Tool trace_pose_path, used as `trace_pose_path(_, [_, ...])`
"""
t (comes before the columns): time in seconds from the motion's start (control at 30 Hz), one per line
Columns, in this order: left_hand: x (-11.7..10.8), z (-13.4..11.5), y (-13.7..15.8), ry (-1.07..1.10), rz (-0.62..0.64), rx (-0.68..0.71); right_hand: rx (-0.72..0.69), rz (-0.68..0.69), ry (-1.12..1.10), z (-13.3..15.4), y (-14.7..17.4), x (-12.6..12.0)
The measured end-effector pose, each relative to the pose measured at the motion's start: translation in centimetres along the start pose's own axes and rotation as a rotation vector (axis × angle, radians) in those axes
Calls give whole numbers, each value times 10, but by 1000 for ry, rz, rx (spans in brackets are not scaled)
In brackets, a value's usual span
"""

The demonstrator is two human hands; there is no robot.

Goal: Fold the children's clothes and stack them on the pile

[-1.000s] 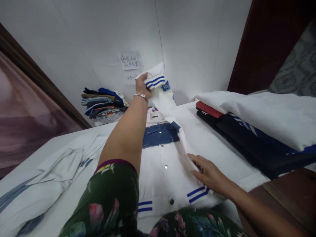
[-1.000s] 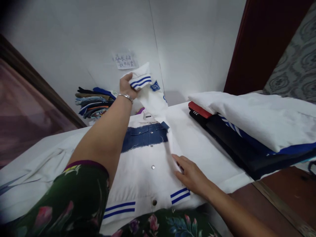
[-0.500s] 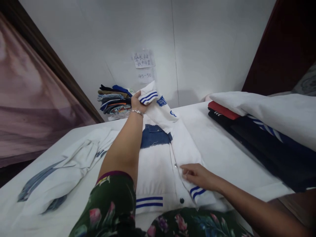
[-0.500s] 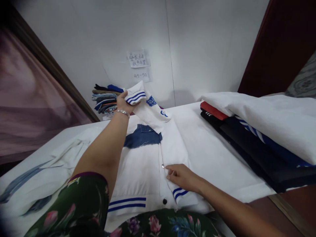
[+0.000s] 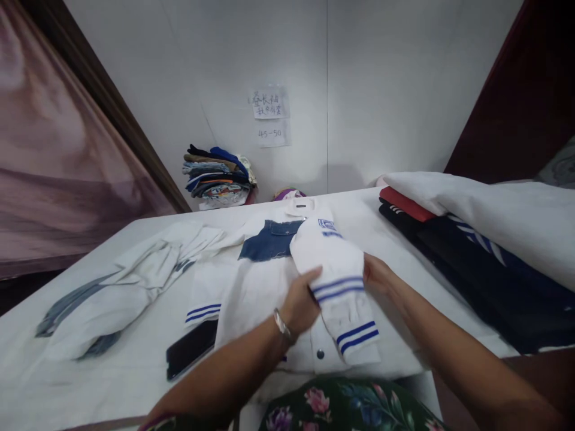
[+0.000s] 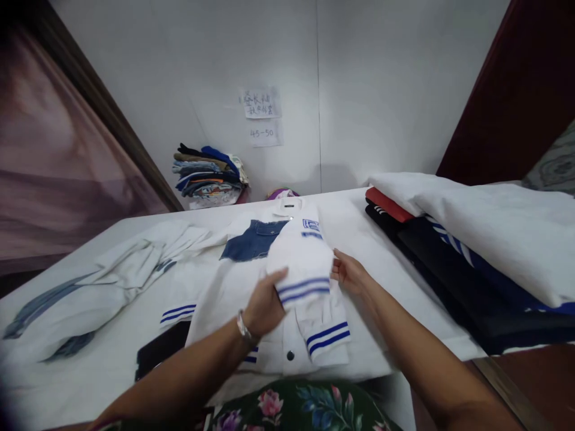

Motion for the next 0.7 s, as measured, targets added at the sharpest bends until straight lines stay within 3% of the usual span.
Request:
trace_pose_path(0.07, [-32,55,5,-3,-94,-216,85,23,10,-8,-5,-1])
trace_pose_path(0.17, [-58,89,4,0,-193,-305,124,22,60,-15,-10,0])
trace_pose_path(0.43, [-44,82,-3,-92,-172,-283,-53,-153,96,9,-51,8])
trace_pose_path(0.7, [-59,73,-1,-147,-65,-234,-112,-246,222,31,-113,23])
Point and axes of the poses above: each hand's wrist, its own y-axis away from the middle knuckle, its own x-axis out of the palm, z = x × y, the point moved 6 cm from there along -y, towards the middle knuckle, and after that the axes turned 12 degrees about -z, right-handed, at the moved point
